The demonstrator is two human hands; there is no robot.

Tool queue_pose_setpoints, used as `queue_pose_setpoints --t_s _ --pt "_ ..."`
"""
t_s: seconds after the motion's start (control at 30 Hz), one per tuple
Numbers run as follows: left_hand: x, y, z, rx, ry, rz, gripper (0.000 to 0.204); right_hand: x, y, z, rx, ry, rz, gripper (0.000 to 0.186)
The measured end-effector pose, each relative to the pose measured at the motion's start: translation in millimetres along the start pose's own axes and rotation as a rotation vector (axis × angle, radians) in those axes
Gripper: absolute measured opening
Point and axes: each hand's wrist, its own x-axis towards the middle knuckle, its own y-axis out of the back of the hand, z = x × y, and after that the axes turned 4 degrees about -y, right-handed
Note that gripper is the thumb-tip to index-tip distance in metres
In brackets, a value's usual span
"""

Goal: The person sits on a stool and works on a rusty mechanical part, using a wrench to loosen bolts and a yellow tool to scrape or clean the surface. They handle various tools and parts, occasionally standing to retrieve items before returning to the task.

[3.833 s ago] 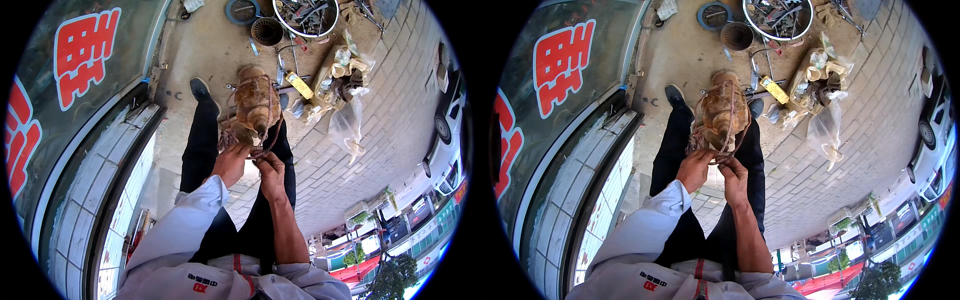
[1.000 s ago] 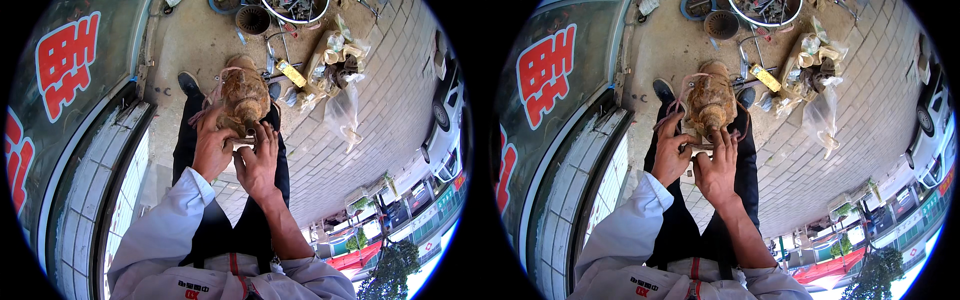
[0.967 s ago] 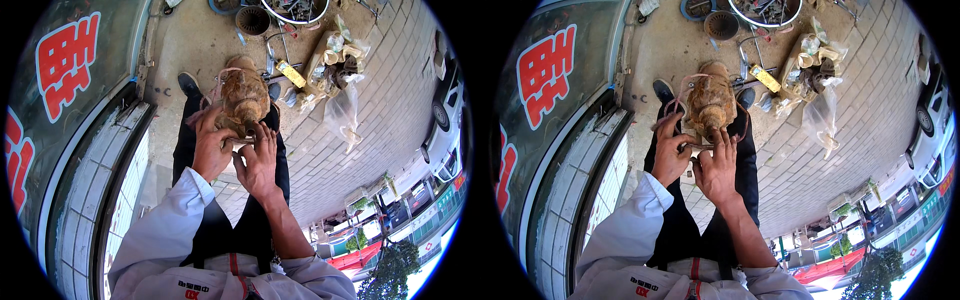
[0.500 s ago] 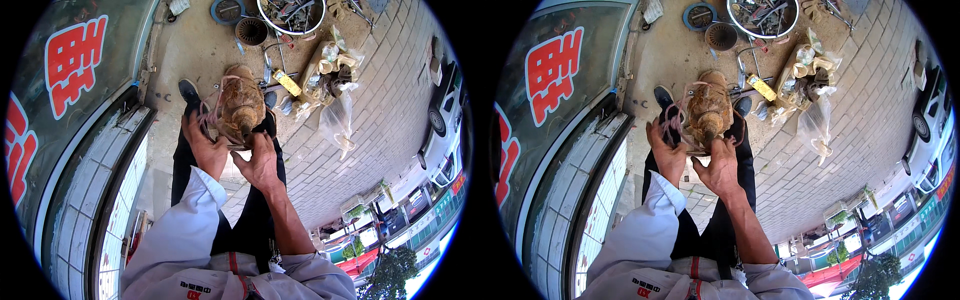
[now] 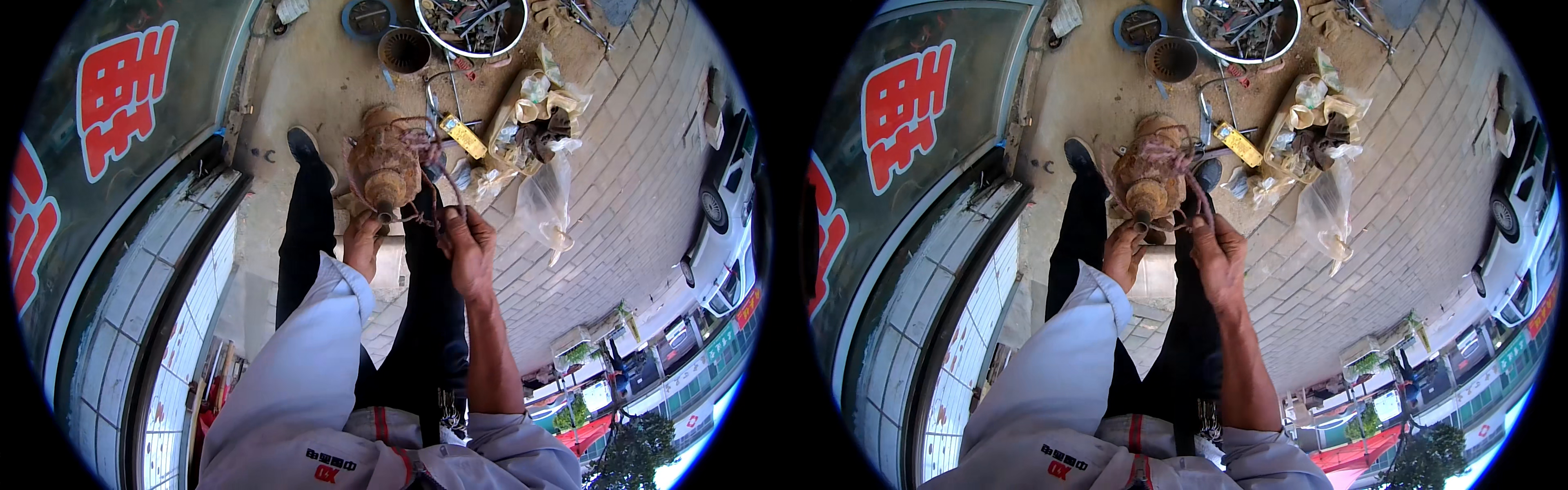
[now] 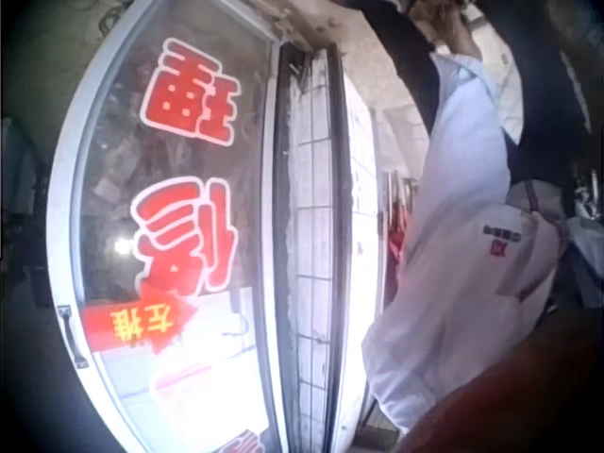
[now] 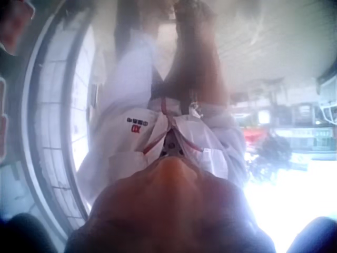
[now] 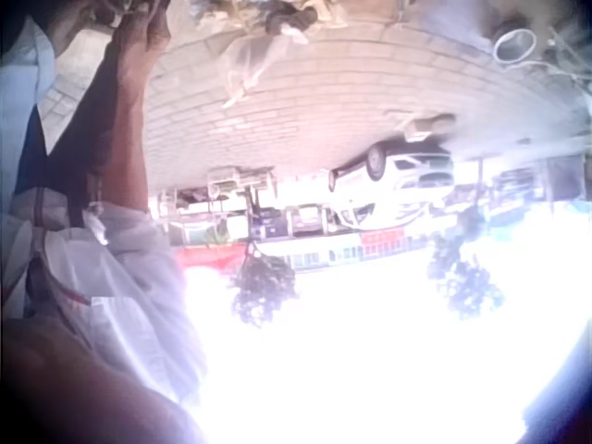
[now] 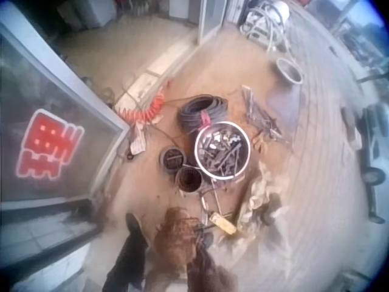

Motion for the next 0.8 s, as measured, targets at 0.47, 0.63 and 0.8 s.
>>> queue_pose_setpoints --t_s 0.47,0.63,0.8 --pt "-11 38 -8 -0.303 0.140 -0.228 0.020 4 8 -1 -0.111 0.029 0.032 0.030" --pt "-74 73 29 -0.538 0.030 -0.404 0.018 11 15 5 -0.157 0.051 0.054 0.030" --pt "-57 79 46 -0.678 0.048 -0.380 0.023 12 6 42 -0.412 0.244 -0.200 0.010"
